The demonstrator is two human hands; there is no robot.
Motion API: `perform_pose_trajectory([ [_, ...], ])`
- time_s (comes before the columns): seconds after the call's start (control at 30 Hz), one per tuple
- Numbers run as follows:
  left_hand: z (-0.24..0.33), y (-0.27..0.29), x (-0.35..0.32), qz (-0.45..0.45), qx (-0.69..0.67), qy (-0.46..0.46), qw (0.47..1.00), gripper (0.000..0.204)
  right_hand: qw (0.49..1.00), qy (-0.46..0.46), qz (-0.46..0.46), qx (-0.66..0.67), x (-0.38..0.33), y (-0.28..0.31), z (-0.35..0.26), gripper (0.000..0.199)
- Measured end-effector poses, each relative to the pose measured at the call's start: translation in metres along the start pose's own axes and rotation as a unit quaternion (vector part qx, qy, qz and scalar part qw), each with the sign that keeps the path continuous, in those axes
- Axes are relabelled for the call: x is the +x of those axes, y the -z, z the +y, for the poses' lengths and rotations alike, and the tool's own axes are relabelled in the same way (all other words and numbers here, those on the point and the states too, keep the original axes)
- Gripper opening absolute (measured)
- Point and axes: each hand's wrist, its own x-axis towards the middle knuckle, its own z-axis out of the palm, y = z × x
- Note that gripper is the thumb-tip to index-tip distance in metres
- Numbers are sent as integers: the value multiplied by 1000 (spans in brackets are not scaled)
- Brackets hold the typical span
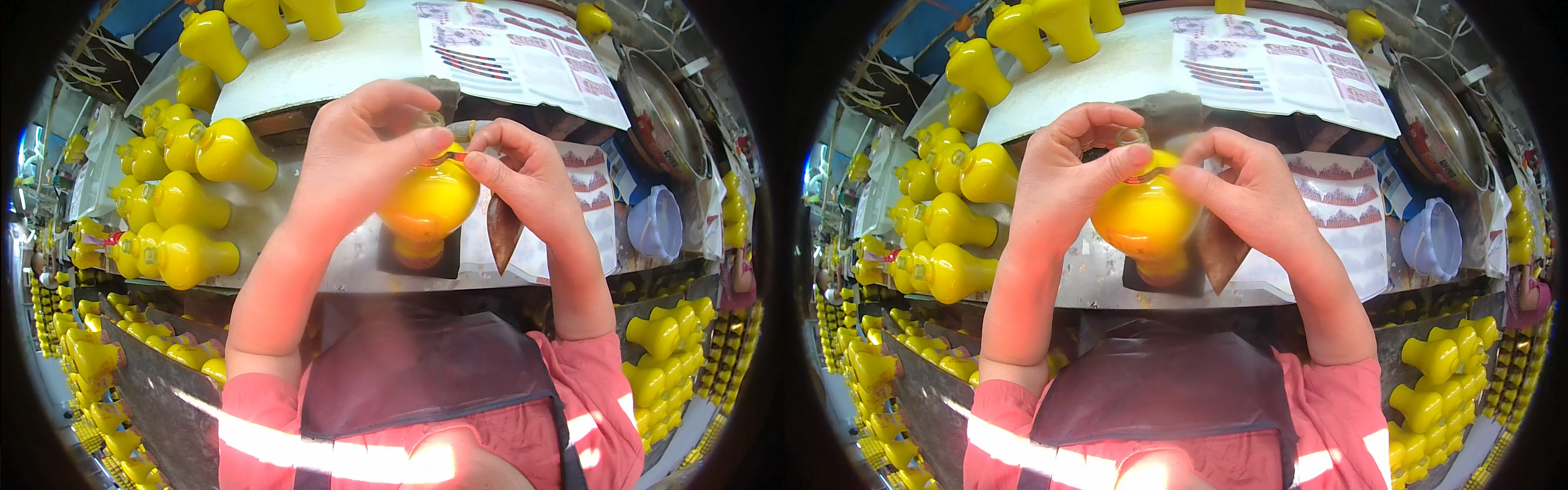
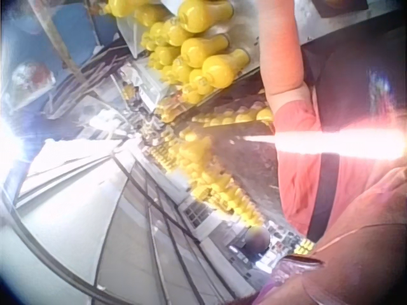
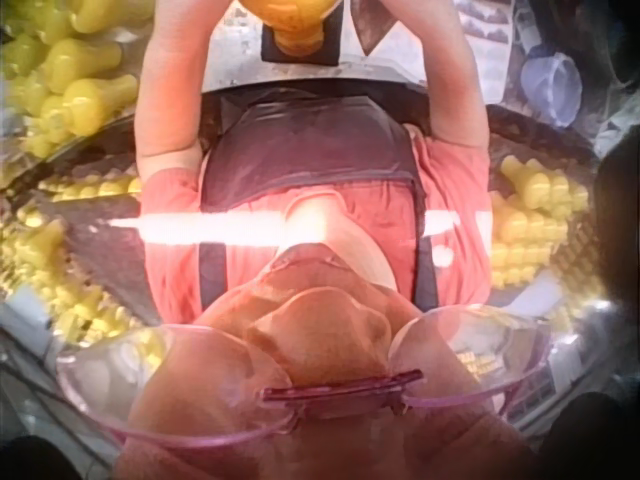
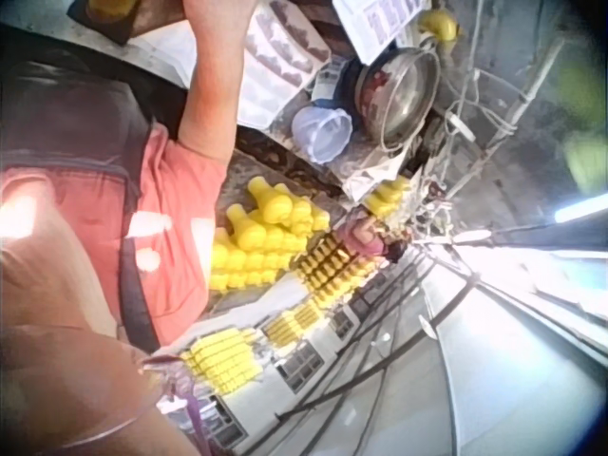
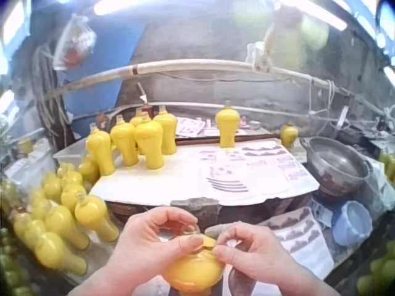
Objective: The person applies decorative stickers to yellow ceramic vases one at a time. They peel stickers from a sheet, place them on the vase body, and smooth them with a cloth. The vases are handled individually and set aside after decoration.
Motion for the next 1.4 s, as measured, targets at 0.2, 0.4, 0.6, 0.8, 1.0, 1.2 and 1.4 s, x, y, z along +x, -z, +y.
perform_pose_trajectory([
  [0.2, -11, 4, -10, -20, -8, -25, 999, 40, 996, 58, 23, -63, -12, -5, -5, 14],
  [0.4, -19, 2, -16, -15, 21, -65, 998, 44, 984, 87, 43, -148, -24, -4, -11, 13],
  [0.6, -19, 0, -19, -16, 18, -75, 997, 42, 959, 166, 67, -220, -8, -5, -2, 15],
  [0.8, -12, -5, -20, 15, 48, -80, 996, 36, 951, 209, 55, -221, 0, -5, -1, 14],
  [1.0, 0, -11, -20, 28, 3, -69, 997, 24, 959, 187, 30, -210, 0, 3, -3, 16],
  [1.2, 0, -7, -18, 18, -7, -109, 994, 16, 974, 146, 49, -166, -4, 5, 0, 20],
  [1.4, -2, 6, -19, -37, 15, -99, 994, 13, 965, 161, 47, -200, -9, 3, -3, 18],
])
